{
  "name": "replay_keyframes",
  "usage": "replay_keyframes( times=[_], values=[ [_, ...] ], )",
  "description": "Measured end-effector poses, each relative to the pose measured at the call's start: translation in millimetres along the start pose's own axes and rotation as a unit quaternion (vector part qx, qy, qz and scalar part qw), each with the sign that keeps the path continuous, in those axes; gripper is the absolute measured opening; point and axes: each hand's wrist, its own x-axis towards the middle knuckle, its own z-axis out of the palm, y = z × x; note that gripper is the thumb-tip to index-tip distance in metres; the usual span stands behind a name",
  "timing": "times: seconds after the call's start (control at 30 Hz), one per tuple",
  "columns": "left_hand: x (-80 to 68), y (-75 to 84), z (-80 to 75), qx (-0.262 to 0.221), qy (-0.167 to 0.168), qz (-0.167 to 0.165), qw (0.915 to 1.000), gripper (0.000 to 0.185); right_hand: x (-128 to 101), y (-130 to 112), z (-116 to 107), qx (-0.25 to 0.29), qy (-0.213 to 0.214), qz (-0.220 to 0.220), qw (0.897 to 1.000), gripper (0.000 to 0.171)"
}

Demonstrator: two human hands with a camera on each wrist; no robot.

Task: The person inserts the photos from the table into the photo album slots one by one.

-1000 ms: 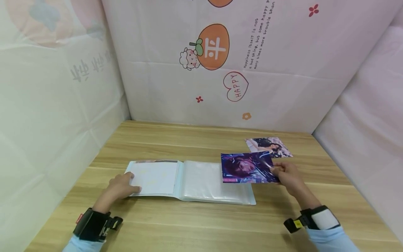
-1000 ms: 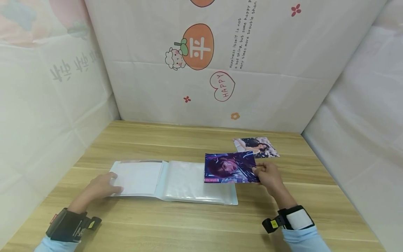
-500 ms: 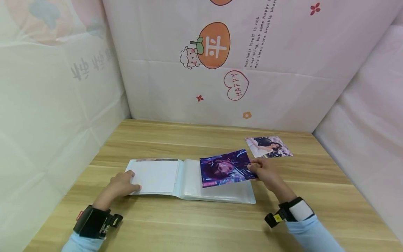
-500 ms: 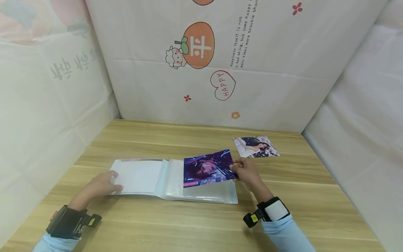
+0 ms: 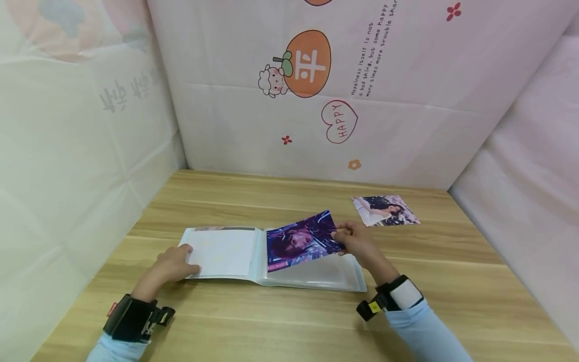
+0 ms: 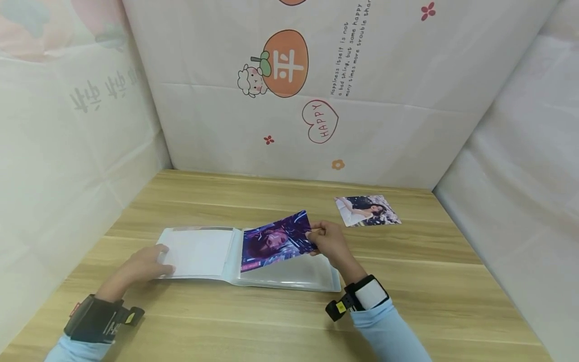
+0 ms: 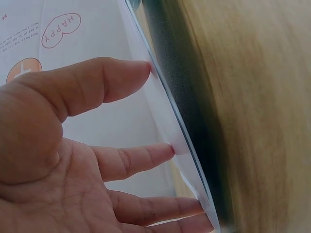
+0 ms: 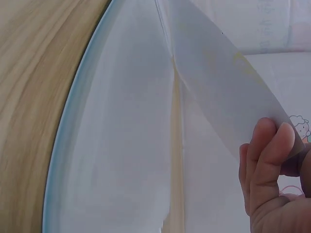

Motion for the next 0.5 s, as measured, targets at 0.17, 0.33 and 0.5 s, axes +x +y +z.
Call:
replay_keyframes(
  times=[0.17,0.33,0.5],
  values=[
    [-0.7,-1.2,-0.3,-0.001,0.000,-0.001,1.0000,0.059,4.3,-5.0,15.0,0.009,0.005,-0.005,1.000,0.027],
    [-1.8,0.3,-1.7,-0.007,0.001,0.003,1.0000,0.059,6.7,-6.5,24.2,0.024,0.005,-0.009,1.000,0.025],
    [-1.0,-0.5,-1.1,-0.005,0.002,0.007,1.0000,0.059,8.7,-5.5,28.7,0.028,0.003,-0.017,0.999,0.025]
  ],
)
